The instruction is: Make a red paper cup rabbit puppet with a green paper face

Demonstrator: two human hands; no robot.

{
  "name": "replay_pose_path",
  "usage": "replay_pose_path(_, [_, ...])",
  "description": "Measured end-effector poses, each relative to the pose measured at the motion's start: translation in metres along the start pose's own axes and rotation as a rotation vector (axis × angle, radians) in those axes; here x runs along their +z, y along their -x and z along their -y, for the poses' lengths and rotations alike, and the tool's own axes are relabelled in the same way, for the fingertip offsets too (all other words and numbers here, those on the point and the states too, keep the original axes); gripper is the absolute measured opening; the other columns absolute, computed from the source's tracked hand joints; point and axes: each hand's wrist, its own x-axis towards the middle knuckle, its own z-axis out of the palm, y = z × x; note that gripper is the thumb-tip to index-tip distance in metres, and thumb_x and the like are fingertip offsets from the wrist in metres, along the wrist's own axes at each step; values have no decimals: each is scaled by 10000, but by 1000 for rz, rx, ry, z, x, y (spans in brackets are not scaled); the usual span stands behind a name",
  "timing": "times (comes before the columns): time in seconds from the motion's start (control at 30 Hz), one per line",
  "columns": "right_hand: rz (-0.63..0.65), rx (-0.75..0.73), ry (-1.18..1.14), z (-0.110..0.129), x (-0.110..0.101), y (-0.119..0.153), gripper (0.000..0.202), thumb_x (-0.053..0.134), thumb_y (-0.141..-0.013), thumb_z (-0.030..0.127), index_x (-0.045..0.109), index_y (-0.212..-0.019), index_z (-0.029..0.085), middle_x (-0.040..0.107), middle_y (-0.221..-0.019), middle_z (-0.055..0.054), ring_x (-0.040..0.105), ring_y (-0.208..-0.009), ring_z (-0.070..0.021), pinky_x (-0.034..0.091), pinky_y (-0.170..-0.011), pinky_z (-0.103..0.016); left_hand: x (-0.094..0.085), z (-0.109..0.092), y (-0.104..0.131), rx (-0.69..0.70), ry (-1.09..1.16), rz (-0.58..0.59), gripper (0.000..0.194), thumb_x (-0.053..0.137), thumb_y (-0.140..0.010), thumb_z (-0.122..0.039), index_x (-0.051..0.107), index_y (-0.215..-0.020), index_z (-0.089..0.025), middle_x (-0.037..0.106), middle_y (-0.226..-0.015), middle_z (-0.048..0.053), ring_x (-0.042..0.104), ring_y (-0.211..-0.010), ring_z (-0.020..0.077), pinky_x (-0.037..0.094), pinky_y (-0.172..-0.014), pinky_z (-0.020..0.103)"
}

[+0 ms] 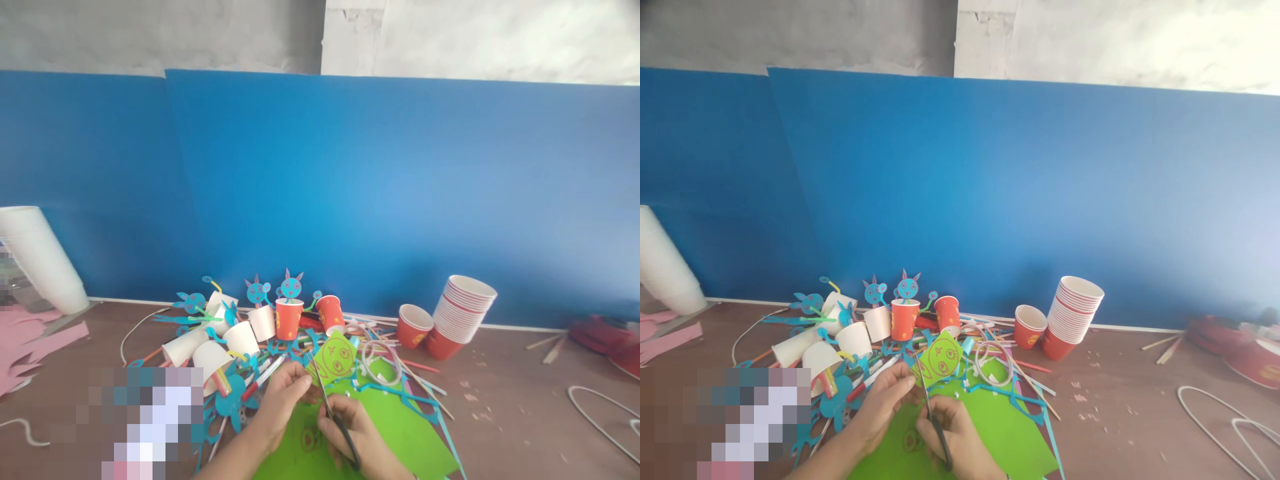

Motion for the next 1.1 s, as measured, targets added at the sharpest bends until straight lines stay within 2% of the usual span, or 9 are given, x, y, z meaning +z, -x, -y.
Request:
replay_pose_path(0.4, [-21,18,20,4,2,2,426,704,-665,559,502,-667,184,424,-427,91,359,-309,-44,218,-293,-157,1,-3,1,-2,20,11,235,709,-674,-339,544,-640,-176,657,-636,4,589,-634,161,441,-663,288])
replay_pose_path(0.63, [-28,26,40,1,1,0,428,697,-666,563,501,-656,183,425,-427,89,348,-302,-42,220,-287,-157,-1,-2,0,8,25,31,229,704,-686,-333,542,-646,-176,665,-650,8,588,-643,156,445,-669,284])
replay_pose_path(0.83, [10,19,2,1,-1,1,412,696,-669,552,517,-693,181,459,-445,80,393,-333,-58,266,-312,-162,-2,-2,0,-34,18,75,228,704,-681,-331,537,-642,-182,673,-619,7,618,-604,171,432,-629,282])
replay_pose_path(1.1, [-20,43,40,2,-1,1,437,677,-662,581,531,-678,169,416,-403,93,349,-310,-43,215,-305,-160,-6,1,-4,8,-6,101,181,678,-709,-295,557,-662,-170,686,-642,24,624,-634,176,450,-679,304])
